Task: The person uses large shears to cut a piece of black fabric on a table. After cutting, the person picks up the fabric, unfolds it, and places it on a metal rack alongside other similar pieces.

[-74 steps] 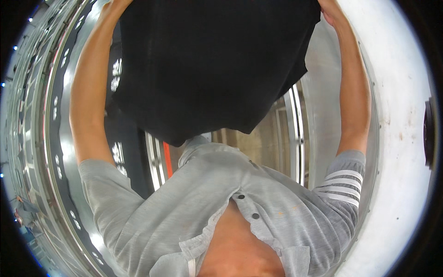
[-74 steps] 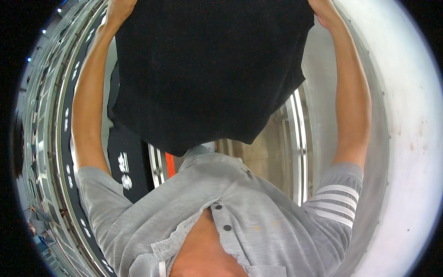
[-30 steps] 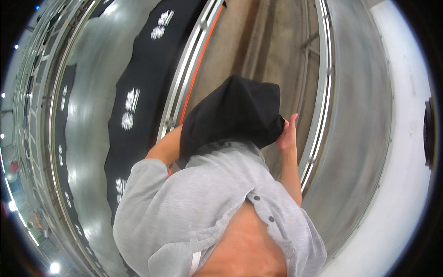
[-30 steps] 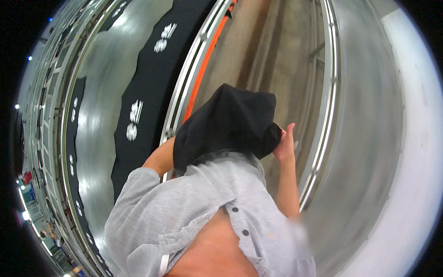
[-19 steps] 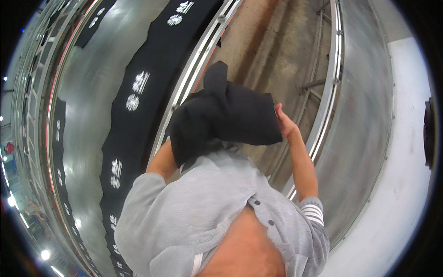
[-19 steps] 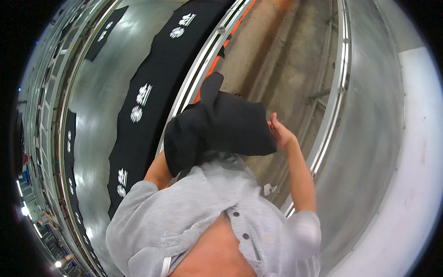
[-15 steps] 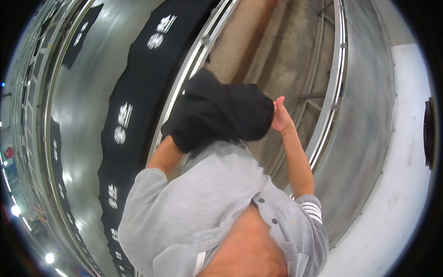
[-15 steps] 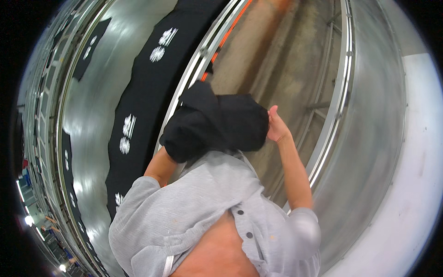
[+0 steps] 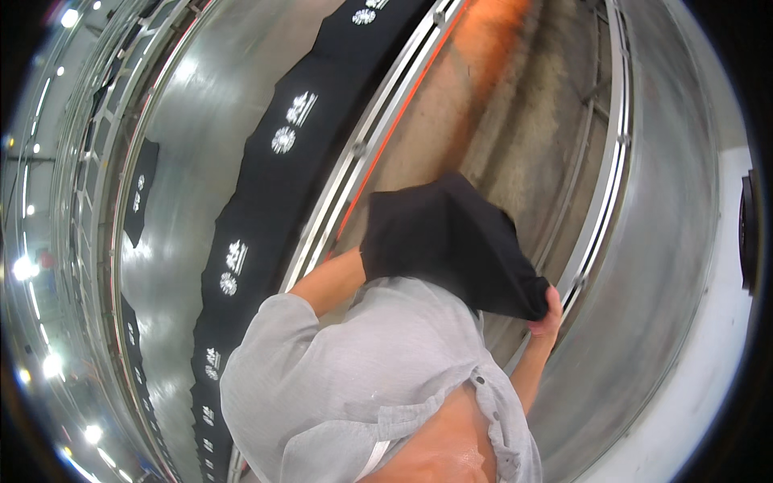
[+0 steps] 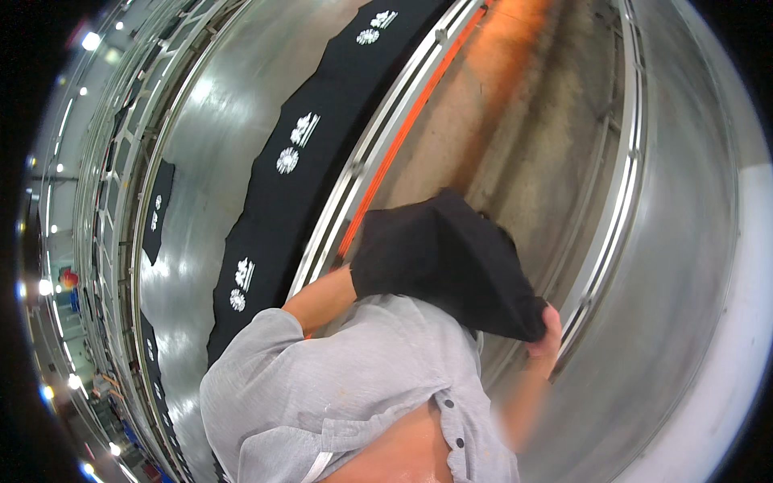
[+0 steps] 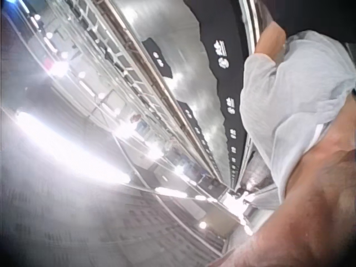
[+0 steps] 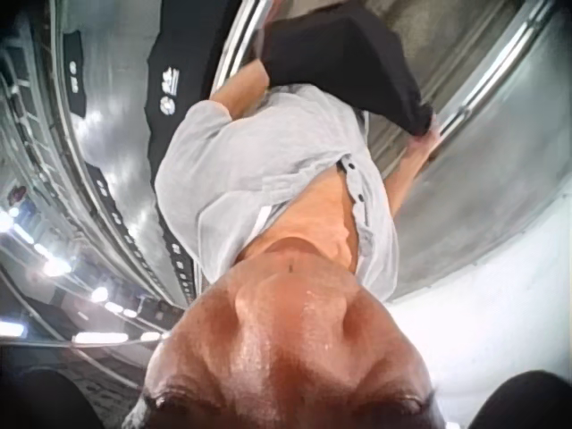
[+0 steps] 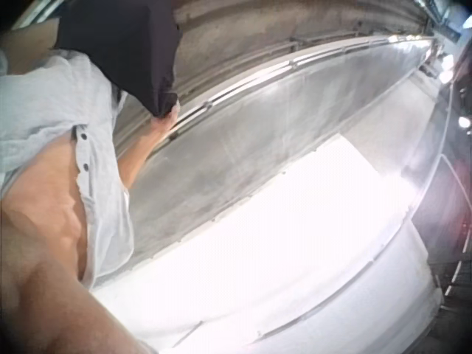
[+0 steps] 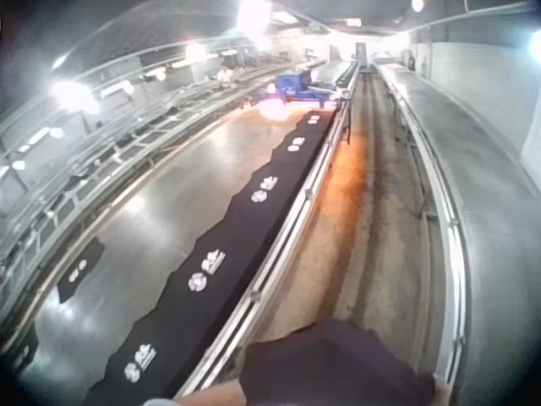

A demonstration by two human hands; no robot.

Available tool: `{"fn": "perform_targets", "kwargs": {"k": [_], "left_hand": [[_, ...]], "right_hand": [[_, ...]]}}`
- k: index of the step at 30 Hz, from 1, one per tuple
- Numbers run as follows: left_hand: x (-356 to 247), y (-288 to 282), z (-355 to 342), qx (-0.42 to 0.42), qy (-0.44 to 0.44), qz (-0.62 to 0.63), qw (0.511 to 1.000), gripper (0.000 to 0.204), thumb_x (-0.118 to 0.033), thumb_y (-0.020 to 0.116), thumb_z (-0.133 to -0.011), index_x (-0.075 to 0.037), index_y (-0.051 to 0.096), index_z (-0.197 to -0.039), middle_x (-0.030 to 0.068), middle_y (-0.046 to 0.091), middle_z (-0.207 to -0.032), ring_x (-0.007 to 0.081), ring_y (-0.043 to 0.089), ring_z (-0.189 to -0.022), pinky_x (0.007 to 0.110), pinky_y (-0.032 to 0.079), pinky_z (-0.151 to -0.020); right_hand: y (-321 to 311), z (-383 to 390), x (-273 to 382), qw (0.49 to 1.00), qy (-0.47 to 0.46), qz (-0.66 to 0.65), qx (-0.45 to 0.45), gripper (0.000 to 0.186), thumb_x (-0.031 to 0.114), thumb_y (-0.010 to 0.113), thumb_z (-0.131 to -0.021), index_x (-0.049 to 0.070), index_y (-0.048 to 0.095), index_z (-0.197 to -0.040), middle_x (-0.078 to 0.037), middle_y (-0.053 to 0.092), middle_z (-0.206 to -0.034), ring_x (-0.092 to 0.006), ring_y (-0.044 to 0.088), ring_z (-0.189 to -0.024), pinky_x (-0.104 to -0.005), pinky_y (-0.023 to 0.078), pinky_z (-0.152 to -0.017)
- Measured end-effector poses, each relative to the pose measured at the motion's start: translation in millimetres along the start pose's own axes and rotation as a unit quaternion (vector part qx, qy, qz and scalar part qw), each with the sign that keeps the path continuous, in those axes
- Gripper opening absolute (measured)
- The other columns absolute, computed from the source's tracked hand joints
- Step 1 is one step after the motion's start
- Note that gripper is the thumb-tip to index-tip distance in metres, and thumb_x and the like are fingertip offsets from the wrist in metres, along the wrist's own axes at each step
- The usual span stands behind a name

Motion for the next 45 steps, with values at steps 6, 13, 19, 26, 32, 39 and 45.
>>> {"fn": "perform_targets", "kwargs": {"k": [6, 13, 19, 26, 32, 39, 45], "left_hand": [[-104.3, 64.5, -196.3, -0.008, 0.036, 0.063, 0.997, 0.055, -0.048, 0.05, -0.091, -0.005, 0.05, -0.126, 0.0143, 0.053, -0.124, 0.0286, 0.052, -0.114, 0.042, 0.043, -0.097], [-226.8, 62.7, -421.3, -0.056, 0.111, 0.165, 0.978, 0.058, -0.05, 0.049, -0.091, -0.005, 0.049, -0.128, 0.015, 0.052, -0.126, 0.03, 0.051, -0.116, 0.044, 0.042, -0.098], [-347.3, 96.0, -683.8, -0.087, 0.044, 0.116, 0.988, 0.061, -0.052, 0.048, -0.091, -0.005, 0.048, -0.129, 0.0157, 0.051, -0.128, 0.0311, 0.051, -0.117, 0.045, 0.042, -0.099], [-498.8, 219.8, -991.1, -0.052, -0.064, -0.024, 0.996, 0.064, -0.055, 0.047, -0.091, -0.005, 0.047, -0.131, 0.0165, 0.05, -0.131, 0.0325, 0.05, -0.119, 0.046, 0.041, -0.1], [-611.7, 246.2, -1232.0, -0.056, -0.056, -0.024, 0.997, 0.067, -0.057, 0.047, -0.09, -0.006, 0.046, -0.133, 0.0172, 0.049, -0.133, 0.0336, 0.049, -0.121, 0.048, 0.041, -0.101], [-769.2, 275.5, -1384.6, -0.076, 0.063, 0.126, 0.987, 0.07, -0.06, 0.046, -0.09, -0.006, 0.045, -0.134, 0.018, 0.048, -0.135, 0.035, 0.048, -0.123, 0.049, 0.041, -0.102], [-882.7, 285.6, -1567.3, -0.051, 0.112, 0.166, 0.978, 0.079, -0.066, 0.046, -0.087, -0.005, 0.043, -0.136, 0.0184, 0.047, -0.137, 0.0354, 0.049, -0.123, 0.05, 0.04, -0.103]], "right_hand": [[86.9, -231.1, 177.5, 0.997, 0.013, 0.068, 0.02, 0.018, 0.01, 0.06, -0.087, 0.0, 0.059, -0.102, -0.01, 0.066, -0.096, -0.0215, 0.065, -0.089, -0.035, 0.052, -0.084], [164.4, -493.9, 338.4, 0.958, 0.193, 0.1, 0.188, 0.064, 0.055, 0.052, -0.09, 0.003, 0.05, -0.127, -0.01, 0.054, -0.131, -0.0248, 0.052, -0.121, -0.0437, 0.042, -0.102], [206.6, -699.8, 441.8, 0.982, 0.159, 0.097, 0.04, 0.04, 0.018, 0.072, -0.082, -0.001, 0.058, -0.114, -0.011, 0.065, -0.111, -0.0215, 0.064, -0.098, -0.0358, 0.051, -0.089], [229.3, -862.1, 607.7, 0.976, 0.061, -0.2, 0.066, 0.06, 0.028, 0.075, -0.078, 0.0, 0.051, -0.126, -0.014, 0.058, -0.125, -0.0276, 0.056, -0.115, -0.0441, 0.045, -0.1], [262.8, -1110.3, 739.3, 0.995, 0.011, -0.089, 0.052, 0.051, 0.018, 0.07, -0.082, -0.001, 0.051, -0.125, -0.012, 0.062, -0.118, -0.0264, 0.059, -0.11, -0.0434, 0.046, -0.099], [400.1, -1349.9, 1033.8, 0.996, -0.083, -0.023, -0.026, 0.027, 0.021, 0.069, -0.085, 0.001, 0.06, -0.102, -0.012, 0.067, -0.098, -0.0254, 0.065, -0.09, -0.0402, 0.053, -0.082], [485.2, -1583.4, 1182.5, 0.996, -0.055, 0.052, -0.045, 0.025, 0.021, 0.068, -0.086, 0.0, 0.063, -0.098, -0.012, 0.068, -0.096, -0.024, 0.066, -0.087, -0.0383, 0.053, -0.08]]}}
Point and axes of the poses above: each hand's wrist, its own z-axis away from the middle knuckle, its own y-axis out of the palm, x = y × z, the point moved 7 cm from there along -z, towards the middle knuckle
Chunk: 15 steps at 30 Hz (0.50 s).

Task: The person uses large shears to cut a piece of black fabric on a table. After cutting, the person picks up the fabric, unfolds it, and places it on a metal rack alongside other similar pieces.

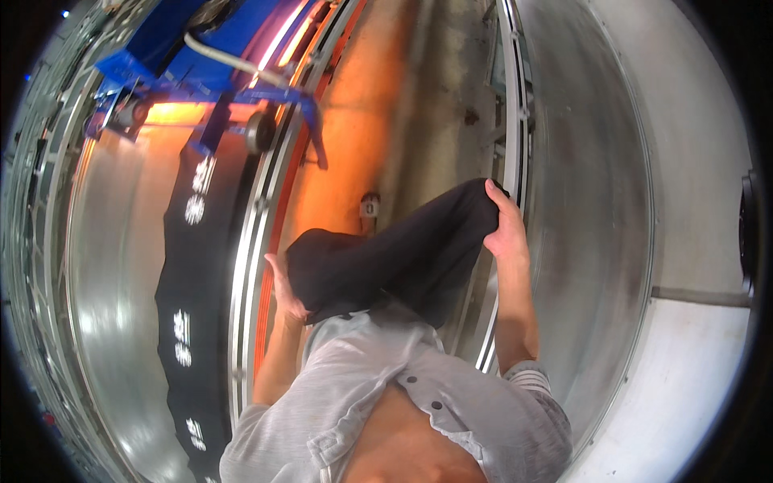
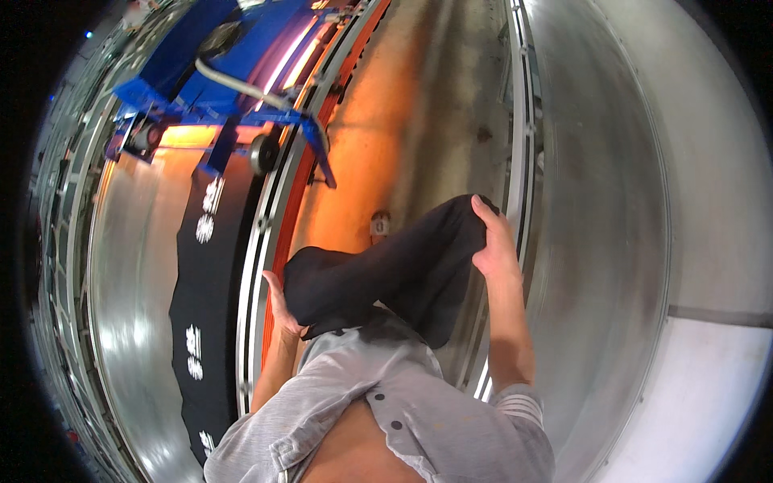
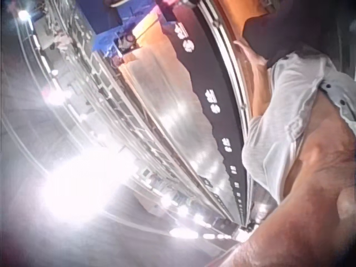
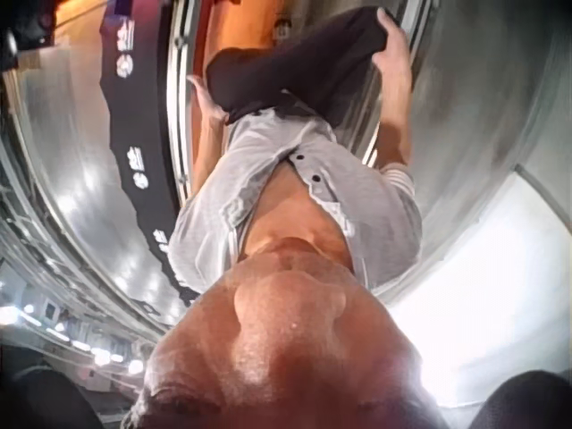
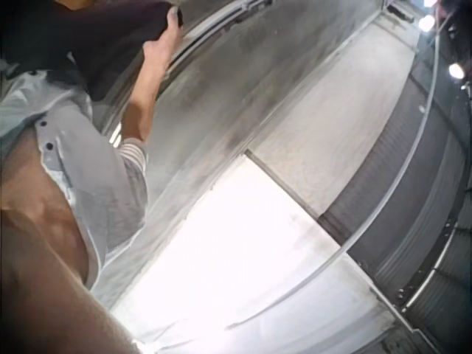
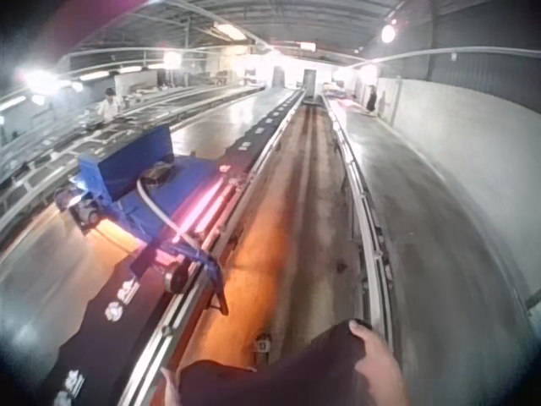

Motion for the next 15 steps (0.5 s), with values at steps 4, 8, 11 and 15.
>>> {"fn": "perform_targets", "kwargs": {"k": [4, 8, 11, 15], "left_hand": [[-6.9, 37.6, -182.4, -0.097, -0.121, -0.243, 0.958, 0.057, -0.042, 0.058, -0.09, -0.003, 0.049, -0.131, 0.0146, 0.055, -0.128, 0.0282, 0.055, -0.117, 0.043, 0.044, -0.1], [-17.2, 159.7, -330.1, -0.07, -0.178, -0.306, 0.933, 0.04, -0.017, 0.06, -0.089, -0.003, 0.052, -0.126, 0.0103, 0.062, -0.117, 0.0257, 0.06, -0.108, 0.042, 0.048, -0.095], [-62.9, 248.6, -459.4, -0.046, -0.143, -0.316, 0.937, 0.034, -0.011, 0.058, -0.089, -0.003, 0.054, -0.122, 0.0088, 0.064, -0.11, 0.0235, 0.063, -0.099, 0.04, 0.052, -0.087], [-109.5, 319.2, -652.3, -0.022, -0.084, -0.468, 0.88, 0.029, -0.017, 0.059, -0.092, 0.0, 0.058, -0.114, 0.0082, 0.065, -0.105, 0.0185, 0.066, -0.087, 0.03, 0.057, -0.069]], "right_hand": [[23.2, -133.6, 73.6, 0.998, 0.032, -0.054, -0.028, 0.025, 0.02, 0.065, -0.087, -0.001, 0.062, -0.102, -0.013, 0.066, -0.103, -0.0246, 0.065, -0.092, -0.0381, 0.051, -0.085], [35.3, -185.5, 176.2, 0.995, -0.076, -0.037, -0.052, 0.027, 0.017, 0.064, -0.087, -0.003, 0.06, -0.105, -0.014, 0.065, -0.105, -0.0245, 0.064, -0.093, -0.0377, 0.051, -0.086], [1.8, -253.4, 240.1, 0.977, -0.166, 0.065, -0.118, 0.027, 0.017, 0.066, -0.086, -0.004, 0.061, -0.103, -0.013, 0.066, -0.101, -0.0249, 0.065, -0.09, -0.037, 0.052, -0.083], [-4.6, -395.4, 299.0, 0.969, -0.119, 0.043, -0.211, 0.031, 0.02, 0.068, -0.085, -0.004, 0.061, -0.104, -0.013, 0.066, -0.097, -0.026, 0.065, -0.088, -0.0371, 0.053, -0.08]]}}
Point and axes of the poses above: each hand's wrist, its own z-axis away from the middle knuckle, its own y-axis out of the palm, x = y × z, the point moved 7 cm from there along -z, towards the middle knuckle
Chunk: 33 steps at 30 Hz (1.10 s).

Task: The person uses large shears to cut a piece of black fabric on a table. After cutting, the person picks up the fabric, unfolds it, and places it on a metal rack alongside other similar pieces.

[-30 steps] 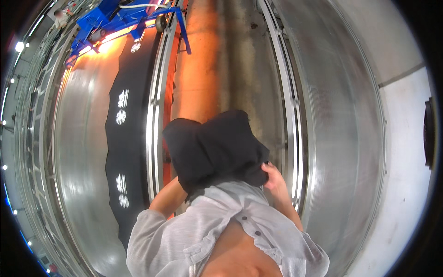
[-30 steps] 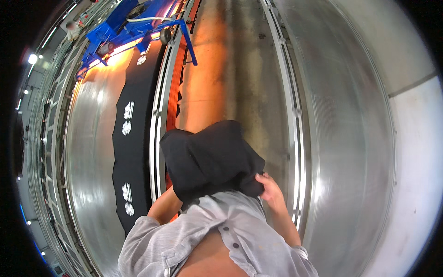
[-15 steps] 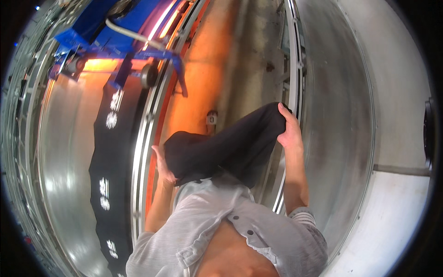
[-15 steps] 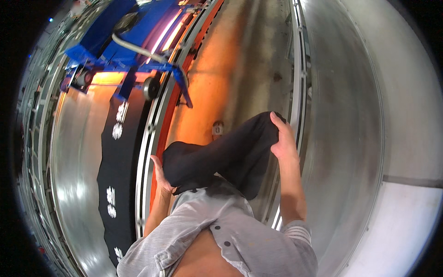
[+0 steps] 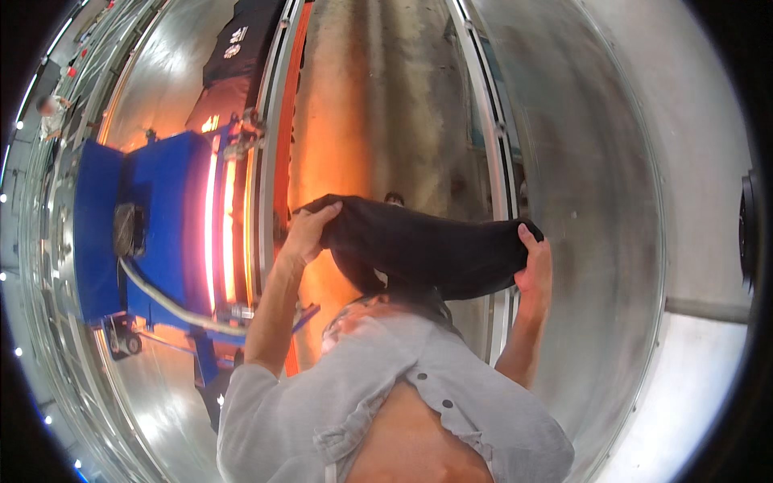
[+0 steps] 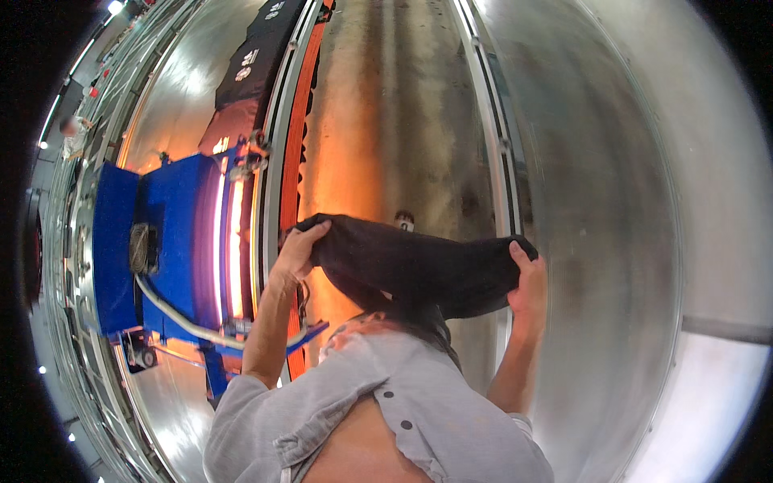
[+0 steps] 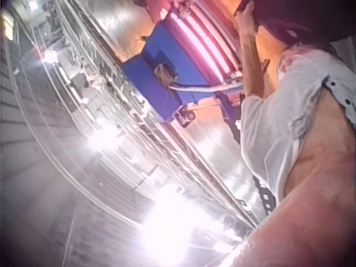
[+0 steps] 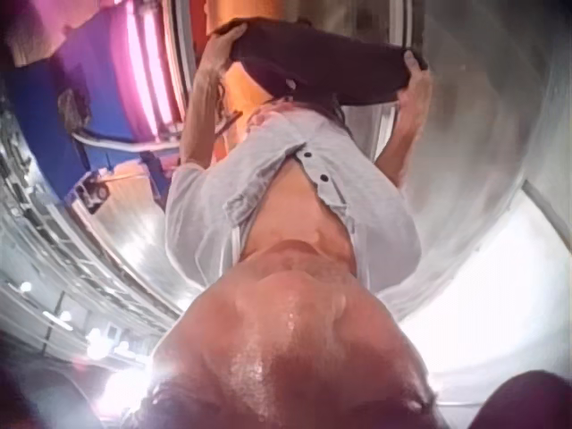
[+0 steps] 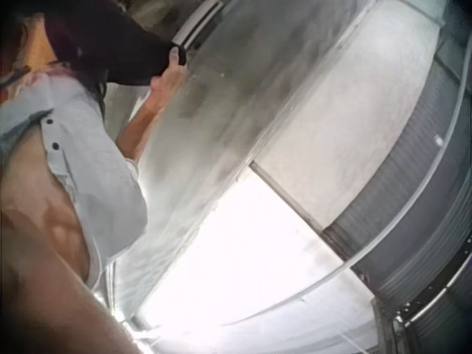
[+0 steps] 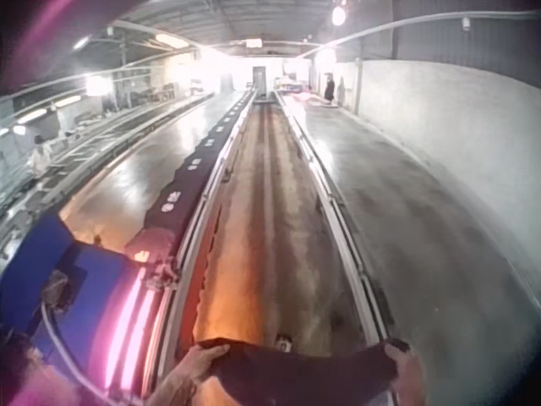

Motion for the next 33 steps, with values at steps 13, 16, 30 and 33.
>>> {"fn": "perform_targets", "kwargs": {"k": [13, 16, 30, 33], "left_hand": [[-236.0, -41.8, -346.0, -0.134, 0.058, 0.211, 0.967, 0.048, -0.019, 0.063, -0.089, -0.003, 0.046, -0.131, 0.0145, 0.055, -0.127, 0.0308, 0.054, -0.117, 0.048, 0.046, -0.097], [-261.2, -64.2, -464.4, -0.154, -0.009, 0.255, 0.955, 0.045, -0.021, 0.063, -0.089, -0.002, 0.049, -0.128, 0.0144, 0.059, -0.121, 0.0295, 0.057, -0.111, 0.045, 0.048, -0.095], [-673.5, 25.5, -980.8, 0.005, 0.026, 0.072, 0.997, 0.025, -0.018, 0.059, -0.091, 0.0, 0.059, -0.109, 0.0105, 0.065, -0.104, 0.0197, 0.063, -0.094, 0.033, 0.052, -0.085], [-719.8, -8.6, -1090.7, -0.029, 0.018, 0.121, 0.992, 0.026, -0.017, 0.058, -0.092, 0.0, 0.059, -0.111, 0.0113, 0.065, -0.105, 0.0206, 0.063, -0.096, 0.032, 0.052, -0.085]], "right_hand": [[346.5, -462.8, 179.4, 0.989, 0.021, 0.083, 0.123, 0.023, 0.02, 0.065, -0.086, 0.0, 0.061, -0.095, -0.011, 0.066, -0.087, -0.0244, 0.066, -0.077, -0.036, 0.055, -0.074], [412.4, -573.5, 192.9, 0.983, 0.09, 0.064, 0.147, 0.016, 0.017, 0.065, -0.085, 0.002, 0.062, -0.091, -0.009, 0.065, -0.081, -0.0238, 0.066, -0.072, -0.0368, 0.055, -0.072], [571.5, -941.7, 371.0, 0.998, -0.011, 0.001, -0.063, 0.032, 0.029, 0.065, -0.088, 0.001, 0.059, -0.104, -0.013, 0.066, -0.1, -0.0261, 0.066, -0.088, -0.0389, 0.054, -0.082], [642.1, -1064.2, 396.6, 0.997, 0.001, -0.078, 0.022, 0.026, 0.022, 0.066, -0.087, 0.001, 0.058, -0.101, -0.011, 0.066, -0.096, -0.0245, 0.067, -0.084, -0.0379, 0.055, -0.078]]}}
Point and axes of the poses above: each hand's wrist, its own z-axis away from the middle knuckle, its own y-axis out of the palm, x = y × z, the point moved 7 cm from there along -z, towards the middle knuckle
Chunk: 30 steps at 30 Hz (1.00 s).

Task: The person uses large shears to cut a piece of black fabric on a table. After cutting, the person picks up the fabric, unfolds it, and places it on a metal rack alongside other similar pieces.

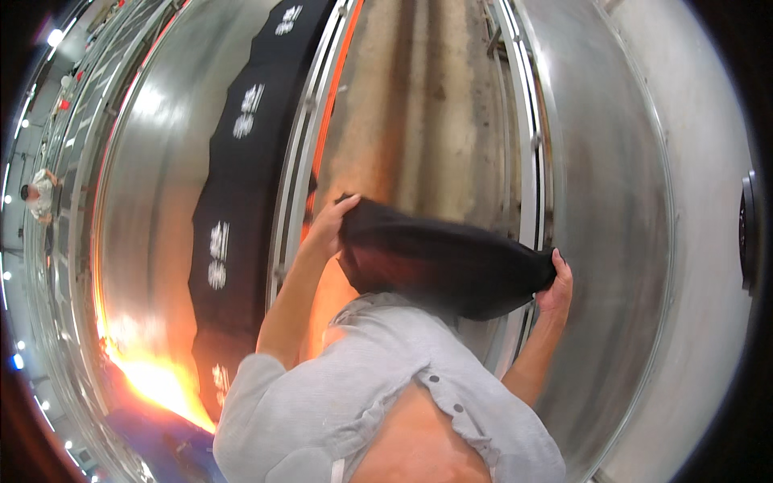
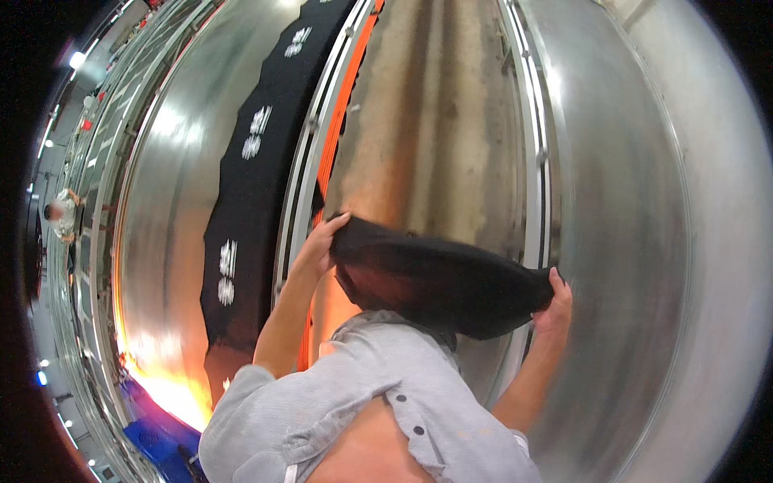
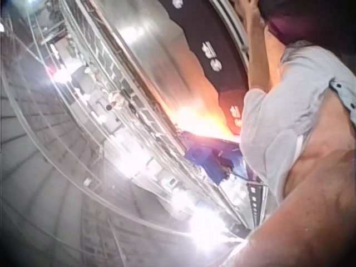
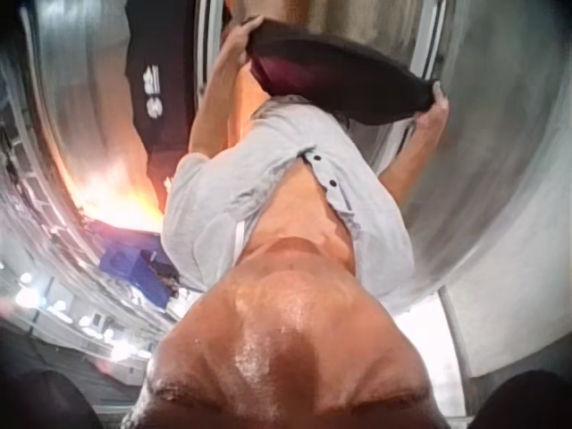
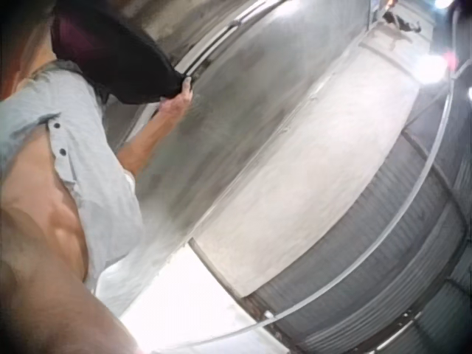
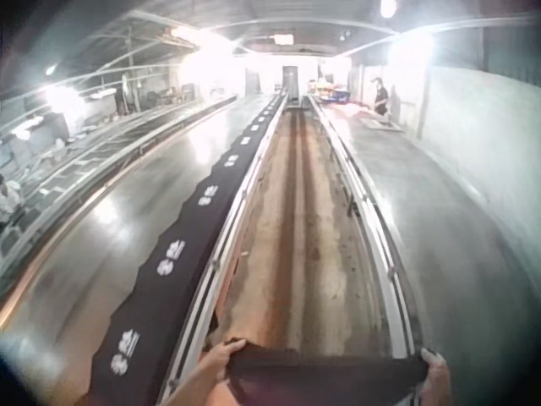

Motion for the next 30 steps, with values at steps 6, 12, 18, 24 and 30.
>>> {"fn": "perform_targets", "kwargs": {"k": [6, 12, 18, 24, 30], "left_hand": [[-147.3, 26.7, -120.0, -0.087, 0.047, 0.05, 0.994, 0.038, -0.025, 0.059, -0.092, 0.003, 0.056, -0.117, 0.0141, 0.063, -0.112, 0.0239, 0.061, -0.103, 0.037, 0.05, -0.09], [-289.5, 64.9, -273.5, -0.133, 0.083, 0.07, 0.985, 0.043, -0.031, 0.061, -0.091, 0.001, 0.055, -0.119, 0.0129, 0.062, -0.114, 0.0234, 0.061, -0.106, 0.037, 0.05, -0.091], [-439.2, 123.6, -486.3, -0.115, 0.027, 0.048, 0.992, 0.045, -0.033, 0.063, -0.09, 0.003, 0.056, -0.117, 0.0114, 0.063, -0.112, 0.0211, 0.062, -0.102, 0.035, 0.053, -0.085], [-550.3, 177.4, -684.1, -0.071, -0.016, 0.006, 0.997, 0.049, -0.032, 0.066, -0.088, 0.004, 0.053, -0.118, 0.0122, 0.062, -0.114, 0.0224, 0.062, -0.103, 0.036, 0.052, -0.087], [-660.4, 227.4, -926.9, -0.06, -0.03, 0.013, 0.998, 0.046, -0.03, 0.061, -0.091, 0.004, 0.052, -0.121, 0.0135, 0.06, -0.12, 0.0241, 0.06, -0.107, 0.039, 0.048, -0.095]], "right_hand": [[224.5, -199.0, 78.6, 0.996, 0.006, 0.009, 0.092, 0.032, 0.013, 0.067, -0.084, -0.004, 0.054, -0.108, -0.015, 0.064, -0.101, -0.0269, 0.065, -0.092, -0.0383, 0.054, -0.083], [395.9, -441.3, 148.5, 0.979, -0.029, 0.14, 0.143, 0.03, 0.021, 0.064, -0.088, -0.002, 0.06, -0.105, -0.013, 0.067, -0.098, -0.0249, 0.067, -0.087, -0.0373, 0.056, -0.077], [508.7, -637.5, 222.4, 0.993, -0.058, 0.063, 0.081, 0.03, 0.016, 0.065, -0.087, -0.004, 0.056, -0.107, -0.017, 0.064, -0.103, -0.0288, 0.066, -0.09, -0.04, 0.057, -0.078], [562.3, -771.3, 278.9, 0.997, -0.057, 0.052, -0.009, 0.031, 0.021, 0.066, -0.087, -0.002, 0.063, -0.108, -0.014, 0.066, -0.106, -0.0265, 0.065, -0.094, -0.0397, 0.053, -0.084], [668.3, -975.0, 318.1, 0.994, -0.077, 0.069, -0.042, 0.03, 0.021, 0.069, -0.084, 0.0, 0.062, -0.104, -0.013, 0.066, -0.103, -0.0253, 0.066, -0.091, -0.0377, 0.054, -0.081]]}}
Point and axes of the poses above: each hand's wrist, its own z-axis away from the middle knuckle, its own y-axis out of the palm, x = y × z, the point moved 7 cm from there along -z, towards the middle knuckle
